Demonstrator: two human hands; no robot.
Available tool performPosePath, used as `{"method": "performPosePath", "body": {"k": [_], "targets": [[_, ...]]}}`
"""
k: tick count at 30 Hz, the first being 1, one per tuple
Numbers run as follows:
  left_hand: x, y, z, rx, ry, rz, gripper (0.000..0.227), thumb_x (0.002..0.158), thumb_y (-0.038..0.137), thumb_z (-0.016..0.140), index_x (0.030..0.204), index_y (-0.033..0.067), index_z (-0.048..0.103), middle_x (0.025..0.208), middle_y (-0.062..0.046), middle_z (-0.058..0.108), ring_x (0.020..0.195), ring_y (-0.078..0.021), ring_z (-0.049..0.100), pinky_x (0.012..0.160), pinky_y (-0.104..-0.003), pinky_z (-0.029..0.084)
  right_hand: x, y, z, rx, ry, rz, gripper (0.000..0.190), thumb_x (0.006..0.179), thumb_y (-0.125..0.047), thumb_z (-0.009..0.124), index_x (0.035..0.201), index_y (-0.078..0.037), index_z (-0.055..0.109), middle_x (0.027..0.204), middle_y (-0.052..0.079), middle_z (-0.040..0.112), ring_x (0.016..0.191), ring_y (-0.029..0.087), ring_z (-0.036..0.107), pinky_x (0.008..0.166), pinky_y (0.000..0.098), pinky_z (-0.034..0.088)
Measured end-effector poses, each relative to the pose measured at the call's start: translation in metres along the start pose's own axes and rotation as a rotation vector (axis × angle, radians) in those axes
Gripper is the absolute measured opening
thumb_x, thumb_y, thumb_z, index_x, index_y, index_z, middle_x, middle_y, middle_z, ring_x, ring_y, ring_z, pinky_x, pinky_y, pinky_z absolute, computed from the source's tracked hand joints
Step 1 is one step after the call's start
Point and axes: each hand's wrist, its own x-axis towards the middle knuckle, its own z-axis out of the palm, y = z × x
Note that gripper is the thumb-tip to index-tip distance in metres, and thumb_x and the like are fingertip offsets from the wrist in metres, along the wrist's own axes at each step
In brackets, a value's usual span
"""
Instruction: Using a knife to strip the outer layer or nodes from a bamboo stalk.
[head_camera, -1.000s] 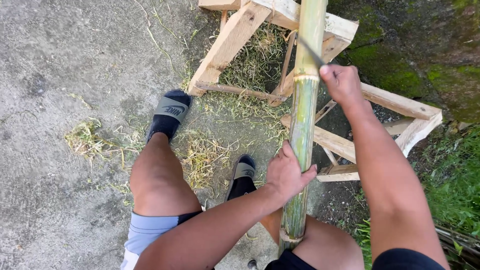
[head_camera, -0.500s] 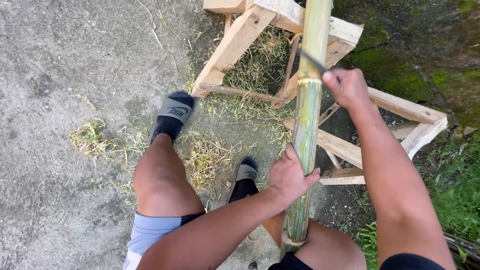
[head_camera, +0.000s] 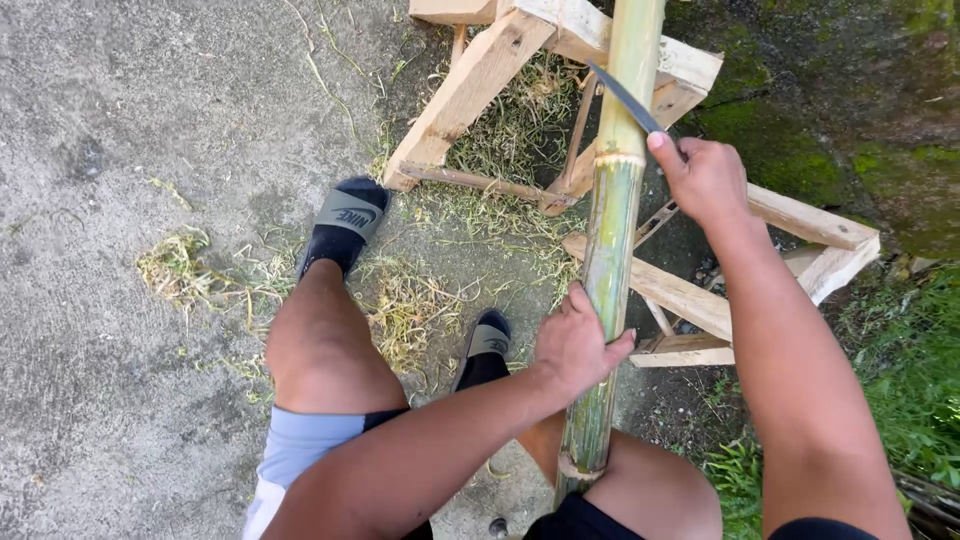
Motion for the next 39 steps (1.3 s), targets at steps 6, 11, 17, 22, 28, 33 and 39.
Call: {"method": "performPosePath", "body": {"k": [6, 11, 17, 22, 28, 33, 39], "targets": [[0.000, 0.007, -0.012, 0.027, -0.096, -0.022, 0.086, 0.086, 0.052, 0.071, 0.125, -0.0143, 0.034, 0.103, -0.029, 0.062, 0.080, -0.0395, 0.072, 0.069, -0.043, 0.060, -0.094, -0.027, 0.001, 0.175, -0.014, 0.256, 0.065, 0.096, -0.064, 0.067, 0.094, 0.001, 0.069, 0.074, 0.012, 0.067, 0.071, 0.024, 0.067, 0.066, 0.0417, 0.054], [0.003, 0.000, -0.012, -0.133, -0.033, 0.039, 0.086, 0.074, 0.042, 0.078, 0.132, -0.0068, 0.038, 0.101, -0.025, 0.071, 0.088, -0.0361, 0.073, 0.074, -0.043, 0.059, -0.189, -0.073, -0.015, 1.066, 0.040, 0.465, 0.026, 0.085, -0.018, 0.081, 0.100, -0.003, 0.067, 0.067, 0.001, 0.059, 0.049, 0.013, 0.047, 0.044, 0.0299, 0.034], [0.072, -0.053, 0.018, -0.782, -0.083, 0.027, 0.059, 0.083, 0.030, 0.081, 0.124, -0.0055, 0.057, 0.102, -0.015, 0.073, 0.092, -0.0251, 0.073, 0.083, -0.038, 0.061, -0.267, -0.119, -0.046, 1.583, 0.102, 0.499, 0.020, 0.098, -0.020, 0.065, 0.093, -0.001, 0.068, 0.063, 0.001, 0.061, 0.049, 0.011, 0.056, 0.045, 0.0263, 0.045], [0.062, -0.032, 0.012, -1.045, -0.174, -0.090, 0.055, 0.082, 0.027, 0.079, 0.120, -0.0036, 0.055, 0.094, -0.016, 0.071, 0.083, -0.0277, 0.072, 0.076, -0.043, 0.060, -0.287, -0.096, 0.025, 1.453, 0.100, 0.530, 0.031, 0.099, -0.029, 0.063, 0.085, -0.001, 0.063, 0.058, 0.006, 0.062, 0.045, 0.015, 0.059, 0.042, 0.0313, 0.047], [0.068, -0.053, 0.038, -1.037, -0.030, -0.096, 0.058, 0.078, 0.024, 0.081, 0.122, -0.0077, 0.059, 0.095, -0.015, 0.072, 0.079, -0.0250, 0.072, 0.073, -0.040, 0.061, -0.285, -0.076, 0.039, 1.178, 0.023, 0.537, 0.038, 0.101, -0.036, 0.063, 0.084, -0.002, 0.061, 0.058, 0.007, 0.064, 0.045, 0.014, 0.060, 0.044, 0.0312, 0.048], [0.072, -0.042, 0.047, -0.885, 0.118, -0.113, 0.056, 0.075, 0.022, 0.081, 0.117, -0.0121, 0.067, 0.097, -0.021, 0.073, 0.077, -0.0271, 0.070, 0.070, -0.042, 0.058, -0.303, -0.095, 0.021, 1.258, 0.110, 0.581, 0.037, 0.099, -0.037, 0.062, 0.083, -0.003, 0.059, 0.057, 0.008, 0.063, 0.044, 0.016, 0.060, 0.042, 0.0323, 0.048], [0.046, -0.038, 0.033, -0.552, 0.353, -0.166, 0.069, 0.068, 0.026, 0.088, 0.121, -0.0050, 0.055, 0.107, -0.021, 0.073, 0.094, -0.0298, 0.073, 0.088, -0.040, 0.057, -0.332, -0.116, -0.072, 1.029, 0.005, 0.460, 0.037, 0.099, -0.034, 0.064, 0.079, -0.003, 0.060, 0.059, 0.005, 0.065, 0.050, 0.013, 0.063, 0.049, 0.0295, 0.053]]}}
